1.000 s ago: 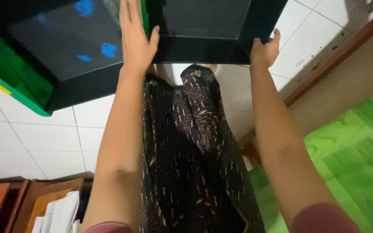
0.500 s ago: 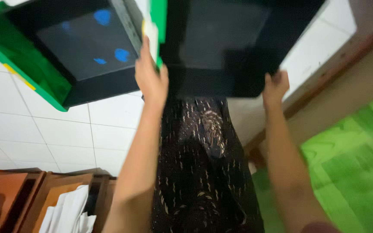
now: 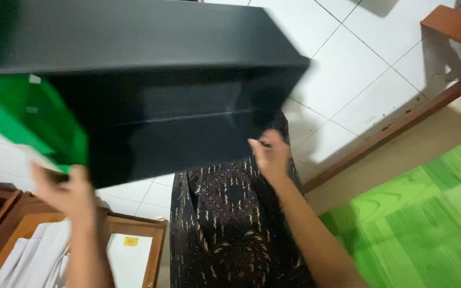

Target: The person organizes clothes by removing folded garments from a green plastic storage bin and placing them onto a green mat. They then retrieve a second black bin, remove a folded beige shirt, and place it on the mat. Finally, they systematically transfer various folded clothes and small packaged items from the mat into the black bin.

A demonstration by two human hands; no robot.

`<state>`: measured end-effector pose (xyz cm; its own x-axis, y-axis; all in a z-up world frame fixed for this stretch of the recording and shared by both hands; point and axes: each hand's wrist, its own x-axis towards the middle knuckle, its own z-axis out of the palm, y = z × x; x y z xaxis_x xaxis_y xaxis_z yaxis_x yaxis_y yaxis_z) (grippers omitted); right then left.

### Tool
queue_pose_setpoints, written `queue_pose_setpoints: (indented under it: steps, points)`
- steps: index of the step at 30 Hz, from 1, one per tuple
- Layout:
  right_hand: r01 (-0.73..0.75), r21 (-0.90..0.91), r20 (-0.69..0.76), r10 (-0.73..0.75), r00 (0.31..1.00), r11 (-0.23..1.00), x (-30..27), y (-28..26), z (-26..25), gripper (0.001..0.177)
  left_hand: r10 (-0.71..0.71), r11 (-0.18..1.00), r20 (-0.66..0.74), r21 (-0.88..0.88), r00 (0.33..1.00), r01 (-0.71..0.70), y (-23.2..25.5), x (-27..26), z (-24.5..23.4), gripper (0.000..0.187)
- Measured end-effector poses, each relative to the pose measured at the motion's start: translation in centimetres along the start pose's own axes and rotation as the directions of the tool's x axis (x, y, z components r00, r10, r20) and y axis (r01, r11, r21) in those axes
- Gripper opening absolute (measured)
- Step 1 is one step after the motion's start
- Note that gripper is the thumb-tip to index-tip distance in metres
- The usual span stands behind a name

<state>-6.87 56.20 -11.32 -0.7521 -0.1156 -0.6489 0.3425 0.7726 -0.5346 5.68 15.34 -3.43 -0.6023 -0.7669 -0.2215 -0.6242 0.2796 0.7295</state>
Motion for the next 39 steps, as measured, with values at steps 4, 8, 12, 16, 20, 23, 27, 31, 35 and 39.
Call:
queue_pose_setpoints:
  steps: [4,8,12,16,20,23,27,31,35,39]
  points:
    - [0.098,0.222,-0.006,-0.099,0.995,0.970,3.5,-4.0,9.6,0.030,0.173,0.981,0.141,0.061,0.975,-0.183,-5.3,5.3,-3.8,0.065]
    - [0.108,0.138,0.068,-0.119,0.991,0.984,8.3,-5.4,15.5,0.030,0.173,0.985,0.178,-0.018,0.969,-0.172,-13.2,9.7,-4.1,0.077]
    - [0.147,-0.171,0.055,-0.139,0.989,0.974,11.7,-5.1,17.2,0.032,0.155,0.988,0.203,-0.030,0.967,-0.152,-19.1,13.1,-1.4,0.083]
    - [0.240,-0.323,0.105,-0.218,0.970,0.915,13.1,-4.0,14.6,0.036,0.161,0.987,0.226,-0.055,0.961,-0.152,-21.6,14.3,2.5,0.084]
    - [0.241,-0.369,0.104,-0.218,0.970,0.897,16.0,-3.3,13.8,0.052,0.143,0.985,0.144,-0.119,0.979,-0.126,-21.4,15.0,5.4,0.088]
    - [0.185,-0.363,0.121,-0.151,0.981,0.913,17.8,-1.8,14.0,0.062,0.127,0.992,0.172,-0.025,0.977,-0.125,-19.2,14.8,6.1,0.082]
    - [0.166,-0.412,0.016,-0.175,0.984,0.896,19.4,0.2,13.8,0.096,0.074,0.996,0.235,0.021,0.969,-0.082,-14.3,14.8,7.7,0.063]
    - [0.020,-0.360,-0.003,-0.023,1.000,0.933,20.4,3.6,10.1,0.096,0.068,0.988,0.290,0.110,0.955,-0.104,-10.1,13.1,10.4,0.053]
    - [0.241,-0.384,-0.041,-0.277,0.960,0.891,19.0,8.9,5.1,0.090,-0.042,0.979,0.263,0.205,0.964,-0.013,-5.1,9.3,14.3,0.055]
    - [0.168,-0.361,-0.099,-0.217,0.971,0.917,17.3,13.0,1.4,0.093,-0.024,0.938,0.288,0.338,0.957,-0.078,-1.0,6.1,18.0,0.055]
